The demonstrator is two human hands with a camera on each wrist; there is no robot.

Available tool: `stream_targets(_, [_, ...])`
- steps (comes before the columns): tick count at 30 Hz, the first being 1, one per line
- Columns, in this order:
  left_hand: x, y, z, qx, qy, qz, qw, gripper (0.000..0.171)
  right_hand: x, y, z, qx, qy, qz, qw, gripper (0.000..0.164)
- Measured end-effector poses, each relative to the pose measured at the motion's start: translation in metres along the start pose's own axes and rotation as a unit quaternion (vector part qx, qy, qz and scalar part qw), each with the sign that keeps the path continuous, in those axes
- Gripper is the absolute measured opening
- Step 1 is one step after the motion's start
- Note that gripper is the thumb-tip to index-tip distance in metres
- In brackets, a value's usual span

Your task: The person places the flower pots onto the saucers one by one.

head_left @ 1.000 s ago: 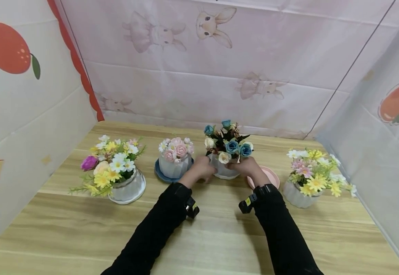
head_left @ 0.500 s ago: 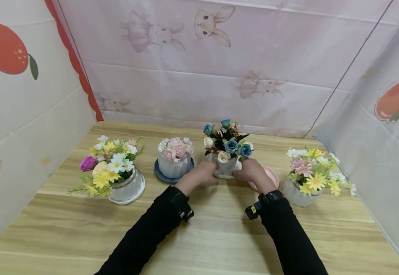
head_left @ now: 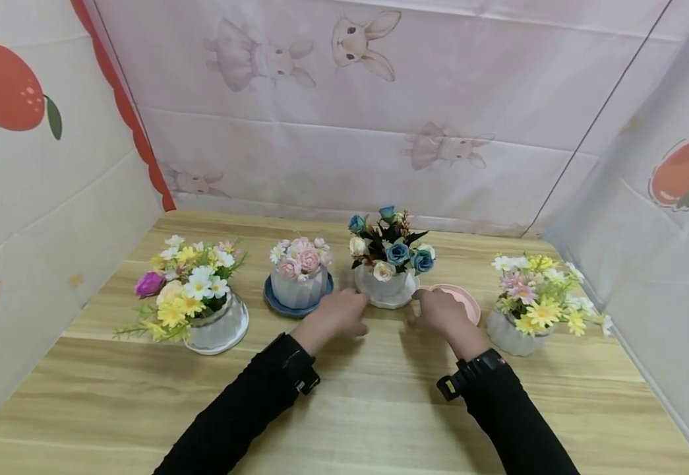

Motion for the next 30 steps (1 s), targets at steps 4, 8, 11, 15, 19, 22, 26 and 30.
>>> stream_targets(4, [0.0,0.001,0.001,0.016,-0.004,0.021,0.9996,0.048,-0.001,-0.001,0.003,-0.002,0.002,-0.001,1.0,0.057])
stream_targets(8, [0.003,0.01,-0.002,0.042,-0.008,0.054,0.9976,0.048,-0.001,0.003,0.009,-0.017,0.003,-0.015,1.0,0.056])
stream_targets(11, [0.008,0.019,-0.007,0.059,-0.005,0.08,0.995,0.047,0.0,0.012,0.015,-0.025,0.006,-0.029,0.999,0.056])
stream_targets(15, [0.011,0.031,-0.014,0.072,-0.004,0.11,0.9913,0.047,0.001,0.027,0.024,-0.021,0.014,-0.05,0.998,0.056])
stream_targets(19, [0.014,0.041,-0.02,0.063,-0.006,0.142,0.9878,0.044,-0.002,0.039,0.034,-0.014,0.014,-0.071,0.997,0.058])
stream_targets(22, [0.018,0.044,-0.025,0.036,-0.001,0.177,0.9835,0.039,-0.004,0.048,0.043,-0.003,0.007,-0.085,0.996,0.059])
stream_targets(26, [0.023,0.046,-0.03,-0.007,0.024,0.237,0.9712,0.022,-0.008,0.062,0.056,0.013,0.001,-0.094,0.996,0.062])
stream_targets(30, [0.028,0.049,-0.032,-0.041,0.034,0.294,0.9543,0.024,-0.015,0.076,0.068,0.03,-0.009,-0.105,0.994,0.065])
Point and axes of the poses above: each hand's wrist, its own z-axis away from the middle knuckle, its own x-axis out of the palm, y = z × x, the point moved 4 cm from there along -z, towards the middle knuckle, and after that the axes turned 1 degree about -z, right-handed, at the moved point
